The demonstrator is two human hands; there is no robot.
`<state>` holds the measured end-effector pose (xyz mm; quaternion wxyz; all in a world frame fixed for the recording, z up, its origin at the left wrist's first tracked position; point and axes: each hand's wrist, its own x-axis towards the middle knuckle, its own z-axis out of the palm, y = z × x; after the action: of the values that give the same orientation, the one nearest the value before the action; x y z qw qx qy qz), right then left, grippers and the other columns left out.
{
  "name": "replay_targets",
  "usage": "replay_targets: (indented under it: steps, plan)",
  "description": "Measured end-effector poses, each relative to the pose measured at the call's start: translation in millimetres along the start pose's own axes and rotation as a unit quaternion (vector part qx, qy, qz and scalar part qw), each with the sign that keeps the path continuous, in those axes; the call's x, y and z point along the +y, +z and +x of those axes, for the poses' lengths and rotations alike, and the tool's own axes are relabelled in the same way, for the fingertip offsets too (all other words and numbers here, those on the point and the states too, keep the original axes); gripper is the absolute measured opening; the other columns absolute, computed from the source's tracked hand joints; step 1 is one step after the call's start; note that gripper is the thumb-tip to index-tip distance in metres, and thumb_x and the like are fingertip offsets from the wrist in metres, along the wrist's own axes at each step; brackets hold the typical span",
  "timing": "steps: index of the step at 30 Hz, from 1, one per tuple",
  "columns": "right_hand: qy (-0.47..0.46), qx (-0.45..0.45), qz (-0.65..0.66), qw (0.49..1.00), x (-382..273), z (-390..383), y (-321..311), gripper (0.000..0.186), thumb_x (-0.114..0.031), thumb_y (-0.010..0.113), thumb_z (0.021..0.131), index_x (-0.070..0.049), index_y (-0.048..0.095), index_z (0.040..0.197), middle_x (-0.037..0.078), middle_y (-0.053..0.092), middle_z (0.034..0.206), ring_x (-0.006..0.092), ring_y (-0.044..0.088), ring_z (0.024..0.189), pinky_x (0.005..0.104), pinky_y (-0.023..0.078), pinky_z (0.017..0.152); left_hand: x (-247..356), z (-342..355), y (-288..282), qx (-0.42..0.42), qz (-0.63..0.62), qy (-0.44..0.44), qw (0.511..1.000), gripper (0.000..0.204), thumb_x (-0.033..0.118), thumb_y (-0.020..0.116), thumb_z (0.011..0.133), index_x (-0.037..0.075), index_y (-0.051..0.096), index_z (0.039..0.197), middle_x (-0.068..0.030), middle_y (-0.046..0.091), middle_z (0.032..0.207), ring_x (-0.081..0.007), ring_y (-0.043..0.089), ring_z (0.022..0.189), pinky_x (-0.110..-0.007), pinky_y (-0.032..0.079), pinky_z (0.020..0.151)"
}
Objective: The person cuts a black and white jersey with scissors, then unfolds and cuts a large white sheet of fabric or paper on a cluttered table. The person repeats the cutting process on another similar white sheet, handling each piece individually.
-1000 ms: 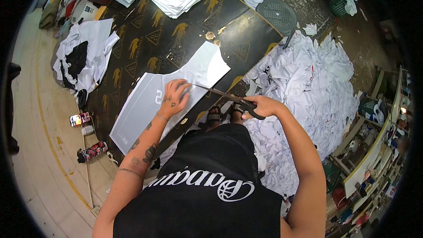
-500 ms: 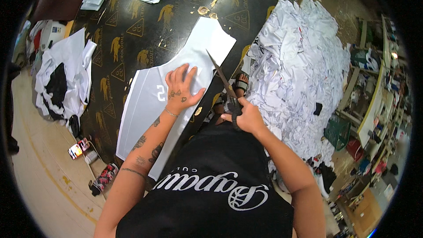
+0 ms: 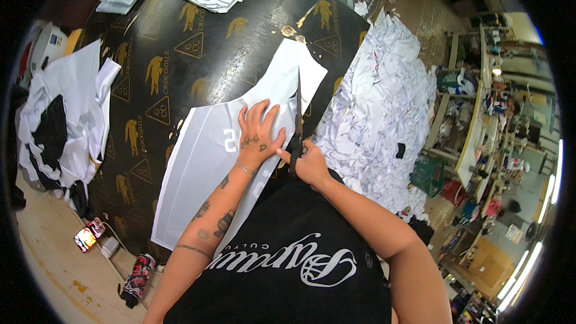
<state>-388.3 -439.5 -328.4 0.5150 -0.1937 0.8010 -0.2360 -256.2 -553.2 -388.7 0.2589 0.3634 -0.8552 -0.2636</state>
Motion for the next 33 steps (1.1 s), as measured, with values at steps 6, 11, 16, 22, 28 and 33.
replay_targets:
  steps: [6,11,16,22,28,33]
  plan:
    - [-0.017,-0.002,0.112,0.994,-33,29,18,0.061,-0.05,0.085,0.089,0.003,0.057,0.105,0.007,0.062,0.08,0.0152,0.063,0.061,0.0303,0.053,0.056,-9,-3,-1,0.059,-0.101,-0.034,0.992,0.05,-0.003,0.062,0.083,0.002,0.06,0.133,-0.0166,0.058,0.137,-0.0351,0.055,0.132,-0.059,0.03,0.122]
    - [0.002,0.049,0.095,0.994,-50,43,18,0.058,-0.044,0.087,0.088,0.003,0.057,0.103,0.007,0.062,0.078,0.0161,0.064,0.059,0.0305,0.054,0.054,-11,-2,2,0.072,-0.105,-0.037,0.991,0.05,-0.005,0.06,0.083,0.0,0.06,0.133,-0.0152,0.06,0.136,-0.0338,0.055,0.132,-0.057,0.03,0.123]
    - [-0.005,-0.008,0.094,0.996,-58,59,-10,0.054,-0.042,0.086,0.09,0.002,0.058,0.101,0.006,0.062,0.077,0.0158,0.063,0.058,0.0313,0.052,0.053,-3,-4,-1,0.036,-0.052,-0.036,0.997,0.055,0.012,0.073,0.083,0.002,0.059,0.136,-0.0148,0.055,0.142,-0.0331,0.051,0.138,-0.057,0.026,0.126]
    - [-0.106,-0.047,0.065,0.991,-59,90,-107,0.042,-0.034,0.083,0.094,0.004,0.07,0.107,0.002,0.065,0.075,0.0102,0.064,0.062,0.027,0.052,0.052,23,28,0,-0.076,0.044,-0.07,0.994,0.073,0.047,0.077,0.084,0.01,0.058,0.145,-0.0137,0.043,0.16,-0.0345,0.035,0.152,-0.061,0.015,0.126]
    - [-0.332,-0.035,-0.408,0.85,-145,201,-230,0.053,-0.04,0.087,0.084,0.002,0.072,0.111,0.018,0.077,0.089,0.0341,0.075,0.082,0.0458,0.056,0.073,82,132,57,-0.197,-0.029,0.107,0.974,0.069,0.039,0.07,0.091,0.009,0.054,0.151,-0.0101,0.049,0.161,-0.0337,0.032,0.156,-0.068,0.025,0.122]
    - [-0.45,-0.003,-0.482,0.752,-184,259,-242,0.058,-0.046,0.088,0.079,-0.002,0.063,0.108,0.021,0.072,0.106,0.0436,0.071,0.101,0.0543,0.057,0.081,74,138,61,-0.067,-0.142,0.036,0.987,0.055,0.014,0.065,0.087,0.0,0.059,0.14,-0.0187,0.059,0.146,-0.0368,0.052,0.14,-0.053,0.039,0.119]
